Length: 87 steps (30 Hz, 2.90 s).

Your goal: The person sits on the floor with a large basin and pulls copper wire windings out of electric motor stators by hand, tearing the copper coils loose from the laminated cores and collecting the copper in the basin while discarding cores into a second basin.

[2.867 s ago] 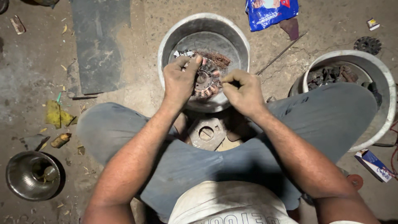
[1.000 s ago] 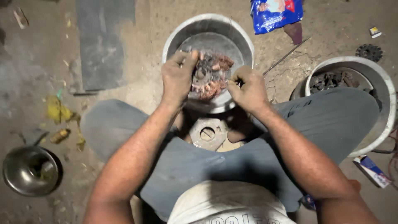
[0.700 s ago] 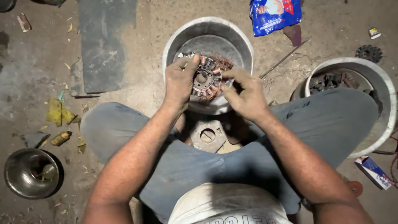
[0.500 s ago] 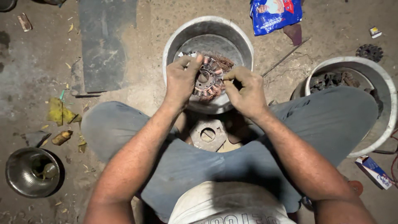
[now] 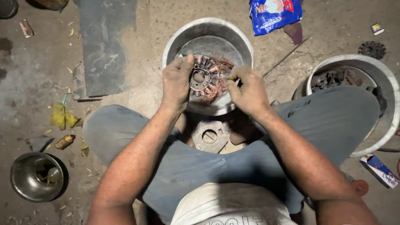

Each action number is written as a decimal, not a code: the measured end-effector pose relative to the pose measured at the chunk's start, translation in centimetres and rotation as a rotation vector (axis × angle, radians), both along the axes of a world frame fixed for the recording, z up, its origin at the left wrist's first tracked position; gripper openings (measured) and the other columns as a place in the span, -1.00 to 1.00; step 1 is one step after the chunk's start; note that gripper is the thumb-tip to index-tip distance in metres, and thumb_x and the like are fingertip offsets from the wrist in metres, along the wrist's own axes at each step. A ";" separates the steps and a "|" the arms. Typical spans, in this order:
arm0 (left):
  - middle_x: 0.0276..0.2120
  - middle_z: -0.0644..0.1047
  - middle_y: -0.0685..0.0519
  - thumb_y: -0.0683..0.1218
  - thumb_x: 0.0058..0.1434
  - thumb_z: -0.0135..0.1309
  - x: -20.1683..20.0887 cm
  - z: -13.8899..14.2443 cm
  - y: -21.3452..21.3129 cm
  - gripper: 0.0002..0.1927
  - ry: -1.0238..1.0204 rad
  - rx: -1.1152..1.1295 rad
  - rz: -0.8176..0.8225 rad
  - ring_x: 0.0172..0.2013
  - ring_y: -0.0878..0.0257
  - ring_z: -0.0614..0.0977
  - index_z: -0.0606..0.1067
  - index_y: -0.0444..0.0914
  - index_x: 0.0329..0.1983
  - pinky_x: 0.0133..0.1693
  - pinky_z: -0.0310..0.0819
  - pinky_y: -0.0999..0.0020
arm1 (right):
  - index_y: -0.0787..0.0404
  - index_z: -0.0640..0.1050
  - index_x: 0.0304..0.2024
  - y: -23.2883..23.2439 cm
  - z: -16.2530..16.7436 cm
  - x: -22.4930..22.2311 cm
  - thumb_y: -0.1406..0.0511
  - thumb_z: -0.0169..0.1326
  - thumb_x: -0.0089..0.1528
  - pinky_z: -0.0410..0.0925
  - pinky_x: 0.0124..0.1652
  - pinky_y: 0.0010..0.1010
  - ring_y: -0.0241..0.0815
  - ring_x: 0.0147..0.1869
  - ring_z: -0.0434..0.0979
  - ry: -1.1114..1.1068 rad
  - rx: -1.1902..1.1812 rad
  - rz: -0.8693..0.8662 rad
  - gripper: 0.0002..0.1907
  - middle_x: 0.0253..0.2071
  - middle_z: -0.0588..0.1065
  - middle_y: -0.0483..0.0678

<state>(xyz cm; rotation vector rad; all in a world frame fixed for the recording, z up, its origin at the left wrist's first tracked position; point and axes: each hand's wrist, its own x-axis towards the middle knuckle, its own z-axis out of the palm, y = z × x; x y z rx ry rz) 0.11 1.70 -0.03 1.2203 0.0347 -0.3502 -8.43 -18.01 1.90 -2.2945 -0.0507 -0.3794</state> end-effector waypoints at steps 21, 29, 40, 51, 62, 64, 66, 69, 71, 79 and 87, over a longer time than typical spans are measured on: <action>-0.57 0.60 0.06 0.00 0.36 0.16 -0.9 0.3 -0.9 -0.72 -0.113 0.288 -0.055 -0.58 0.43 0.57 0.61 -0.34 -0.26 -0.54 0.39 0.53 | 0.31 0.53 -0.24 1.1 2.0 -1.3 0.48 0.14 0.18 0.45 -0.11 -0.27 0.01 -0.11 0.61 -0.120 0.096 0.050 -0.89 -0.21 0.53 0.10; -0.50 0.62 0.07 -0.01 0.35 0.18 0.4 -0.9 -0.2 -0.72 -0.223 0.354 0.155 -0.50 0.43 0.57 0.63 -0.34 -0.28 -0.46 0.42 0.51 | 0.33 0.54 -0.27 1.5 3.5 -2.0 0.49 0.16 0.17 0.42 -0.20 -0.31 -0.05 -0.23 0.58 -0.163 0.090 0.130 -0.91 -0.31 0.52 0.07; -0.42 0.60 0.10 0.09 0.36 0.15 0.5 -0.3 0.3 -0.66 -0.100 0.057 0.202 -0.46 0.41 0.60 0.54 -0.31 -0.18 -0.42 0.52 0.50 | 0.32 0.57 -0.11 4.0 2.9 -2.8 0.44 0.17 0.24 0.46 -0.16 -0.28 -0.02 -0.16 0.60 0.030 0.102 0.466 -0.83 -0.21 0.54 0.10; -0.40 0.60 0.11 0.08 0.36 0.17 -0.7 0.0 -0.4 -0.67 -0.041 -0.023 0.120 -0.43 0.41 0.59 0.55 -0.31 -0.17 -0.37 0.53 0.50 | 0.33 0.49 0.10 2.1 3.4 -2.0 0.39 0.17 0.27 0.42 0.23 -0.20 0.08 0.26 0.56 -0.093 0.137 0.206 -0.65 0.15 0.51 0.17; -0.40 0.60 0.10 0.02 0.34 0.22 -0.4 0.2 -0.4 -0.72 -0.132 0.024 0.174 -0.46 0.42 0.59 0.58 -0.31 -0.21 -0.39 0.50 0.53 | 0.31 0.58 -0.10 2.5 2.9 -2.3 0.40 0.18 0.28 0.45 -0.22 -0.29 -0.03 -0.20 0.62 0.059 0.072 0.287 -0.85 -0.24 0.55 0.07; -0.40 0.60 0.11 0.03 0.33 0.21 -0.4 0.2 -0.3 -0.72 -0.143 0.047 0.174 -0.46 0.43 0.59 0.58 -0.31 -0.21 -0.41 0.52 0.53 | 0.31 0.58 -0.13 2.7 2.9 -2.6 0.42 0.16 0.28 0.43 -0.27 -0.30 -0.06 -0.27 0.60 0.072 0.104 0.330 -0.88 -0.29 0.54 0.04; -0.42 0.60 0.11 0.05 0.31 0.20 -0.5 0.3 -0.2 -0.71 -0.145 0.063 0.132 -0.47 0.43 0.60 0.57 -0.29 -0.20 -0.43 0.54 0.52 | 0.29 0.58 -0.13 2.8 2.9 -2.8 0.43 0.14 0.29 0.43 -0.26 -0.31 -0.09 -0.27 0.59 0.066 0.141 0.392 -0.90 -0.31 0.53 0.02; -0.42 0.59 0.09 0.05 0.33 0.22 -0.7 0.3 0.0 -0.70 -0.111 0.041 0.116 -0.47 0.42 0.59 0.55 -0.30 -0.23 -0.40 0.52 0.52 | 0.29 0.60 -0.15 2.7 3.1 -2.6 0.43 0.15 0.27 0.43 -0.29 -0.32 -0.09 -0.30 0.60 0.142 0.151 0.408 -0.90 -0.34 0.53 0.03; -0.41 0.59 0.10 0.06 0.33 0.20 -0.6 0.2 0.0 -0.70 -0.074 -0.003 0.111 -0.46 0.42 0.58 0.53 -0.29 -0.23 -0.40 0.53 0.51 | 0.30 0.59 -0.14 2.7 3.1 -2.4 0.42 0.16 0.27 0.45 -0.26 -0.33 -0.08 -0.26 0.62 0.109 0.139 0.404 -0.89 -0.29 0.54 0.04; -0.42 0.58 0.10 0.11 0.41 0.10 -0.5 0.1 0.5 -0.65 -0.035 -0.083 0.093 -0.45 0.41 0.58 0.52 -0.28 -0.25 -0.37 0.54 0.51 | 0.30 0.61 -0.07 1.9 3.7 -2.4 0.39 0.20 0.27 0.46 -0.20 -0.34 -0.08 -0.18 0.64 0.063 0.089 0.385 -0.82 -0.21 0.59 0.06; -0.43 0.58 0.10 0.08 0.37 0.14 -0.9 0.2 0.1 -0.69 0.026 -0.098 0.064 -0.47 0.41 0.59 0.53 -0.28 -0.24 -0.38 0.56 0.50 | 0.33 0.62 -0.09 1.4 4.4 -1.5 0.46 0.23 0.26 0.38 -0.33 -0.44 -0.21 -0.34 0.55 -0.035 0.104 0.129 -0.84 -0.29 0.58 0.04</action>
